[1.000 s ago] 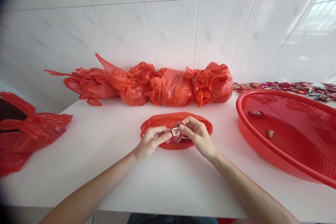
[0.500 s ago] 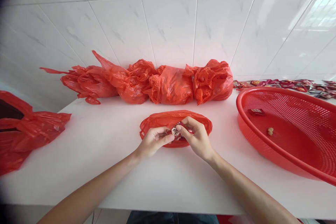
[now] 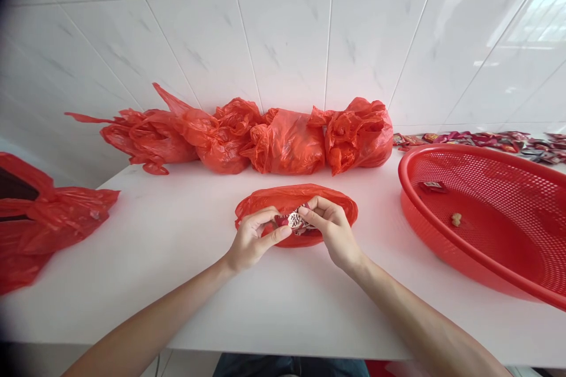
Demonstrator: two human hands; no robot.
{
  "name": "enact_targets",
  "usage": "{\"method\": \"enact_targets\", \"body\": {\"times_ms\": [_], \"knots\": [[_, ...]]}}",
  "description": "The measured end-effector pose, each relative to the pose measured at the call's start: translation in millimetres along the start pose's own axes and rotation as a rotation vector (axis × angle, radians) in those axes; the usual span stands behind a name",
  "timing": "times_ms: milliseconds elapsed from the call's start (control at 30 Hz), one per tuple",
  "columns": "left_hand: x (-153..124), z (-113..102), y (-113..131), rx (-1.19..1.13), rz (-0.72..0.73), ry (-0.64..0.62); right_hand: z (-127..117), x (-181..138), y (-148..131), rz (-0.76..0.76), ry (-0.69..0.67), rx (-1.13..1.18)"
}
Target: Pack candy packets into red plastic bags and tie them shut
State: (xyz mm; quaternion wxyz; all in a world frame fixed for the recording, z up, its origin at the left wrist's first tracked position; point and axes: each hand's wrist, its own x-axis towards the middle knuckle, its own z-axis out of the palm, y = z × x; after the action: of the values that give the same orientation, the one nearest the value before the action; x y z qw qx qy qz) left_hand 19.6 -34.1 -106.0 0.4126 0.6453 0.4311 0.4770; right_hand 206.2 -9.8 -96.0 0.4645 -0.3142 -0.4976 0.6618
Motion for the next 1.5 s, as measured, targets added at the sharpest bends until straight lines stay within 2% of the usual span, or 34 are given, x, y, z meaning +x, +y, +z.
{"method": "enact_targets", "body": {"times_ms": [200, 367, 600, 800, 900, 1233, 1500], "knots": [[-0.3, 3.3, 1.6, -0.099, -0.102, -0.026, 1.3, -1.4, 1.7, -0.082, 0.034, -0.125], [1.4, 5.1, 4.8, -0.163, -0.131, 0.003, 2.3, -3.8, 4.9, -0.180, 0.072, -0.215], [3.3, 3.4, 5.1, -0.201, -0.158, 0.024, 1.7, -7.2, 10.4, -0.234, 0.089, -0.260], [2.9, 5.6, 0.6, -0.387, -0.362, -0.051, 1.6, -7.0, 12.0, -0.392, 0.154, -0.492], [3.3, 6.8, -0.5, -0.475, -0.388, -0.057, 1.1, -6.8, 12.2, -0.431, 0.150, -0.545], [2.1, 7.9, 4.3, -0.383, -0.276, 0.029, 3.5, -4.9, 8.9, -0.128, 0.100, -0.211], [-0.5, 10.4, 3.9, -0.380, -0.229, 0.089, 6.7, -3.5, 9.6, -0.031, 0.112, -0.024]]}}
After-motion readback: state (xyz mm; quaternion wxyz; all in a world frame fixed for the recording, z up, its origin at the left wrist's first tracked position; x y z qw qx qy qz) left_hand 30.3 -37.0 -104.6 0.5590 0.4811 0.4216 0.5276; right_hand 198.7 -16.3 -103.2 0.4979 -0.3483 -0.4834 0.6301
